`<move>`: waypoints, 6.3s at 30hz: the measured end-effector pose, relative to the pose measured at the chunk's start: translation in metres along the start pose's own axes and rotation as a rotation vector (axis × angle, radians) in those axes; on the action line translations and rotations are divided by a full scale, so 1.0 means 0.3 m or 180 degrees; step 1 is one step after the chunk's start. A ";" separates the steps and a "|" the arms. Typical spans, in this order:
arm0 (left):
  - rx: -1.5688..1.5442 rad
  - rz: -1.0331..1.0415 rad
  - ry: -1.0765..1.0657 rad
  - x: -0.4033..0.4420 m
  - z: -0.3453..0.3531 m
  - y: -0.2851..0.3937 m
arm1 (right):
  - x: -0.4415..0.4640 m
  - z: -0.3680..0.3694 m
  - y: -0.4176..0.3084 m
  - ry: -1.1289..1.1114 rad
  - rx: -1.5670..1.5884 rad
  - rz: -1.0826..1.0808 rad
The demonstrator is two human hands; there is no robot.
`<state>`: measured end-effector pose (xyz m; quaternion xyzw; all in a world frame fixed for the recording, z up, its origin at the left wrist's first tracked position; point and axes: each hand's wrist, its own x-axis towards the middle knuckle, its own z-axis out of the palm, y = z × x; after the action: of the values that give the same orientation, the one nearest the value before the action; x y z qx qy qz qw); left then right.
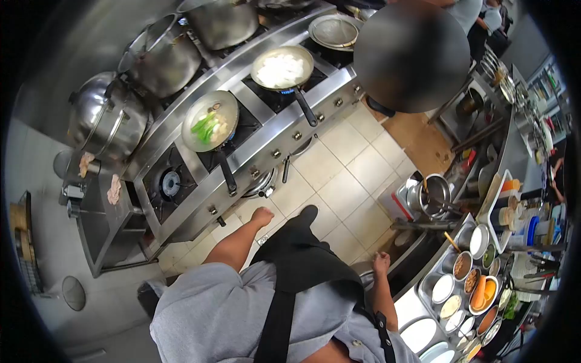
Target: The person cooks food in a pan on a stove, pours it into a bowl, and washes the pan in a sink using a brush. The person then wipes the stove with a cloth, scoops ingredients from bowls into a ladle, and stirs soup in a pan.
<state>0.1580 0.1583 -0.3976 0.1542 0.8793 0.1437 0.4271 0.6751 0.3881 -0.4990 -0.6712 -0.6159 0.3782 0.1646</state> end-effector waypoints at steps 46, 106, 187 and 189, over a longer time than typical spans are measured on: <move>-0.0164 -0.1616 0.2960 -0.280 -1.956 -1.695 | -1.204 0.820 -1.580 -0.3496 -0.1210 -0.1843; -0.2129 -0.0533 0.4442 -0.528 -2.714 -3.380 | -2.910 2.051 -2.637 -0.3865 -0.2175 -0.3832; -0.2892 0.0387 0.0887 -0.842 -2.147 -2.767 | -3.253 2.517 -2.498 -0.5143 -0.1560 -0.4352; -0.3105 0.1062 0.0934 -0.861 -2.157 -2.792 | -3.156 2.337 -2.602 -0.5507 -0.0732 -0.3894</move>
<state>-0.3292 -0.7847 -0.1527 0.0538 0.7244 0.6216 0.2931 -0.3290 -0.5383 -0.1366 0.2377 -0.7878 0.5190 -0.2313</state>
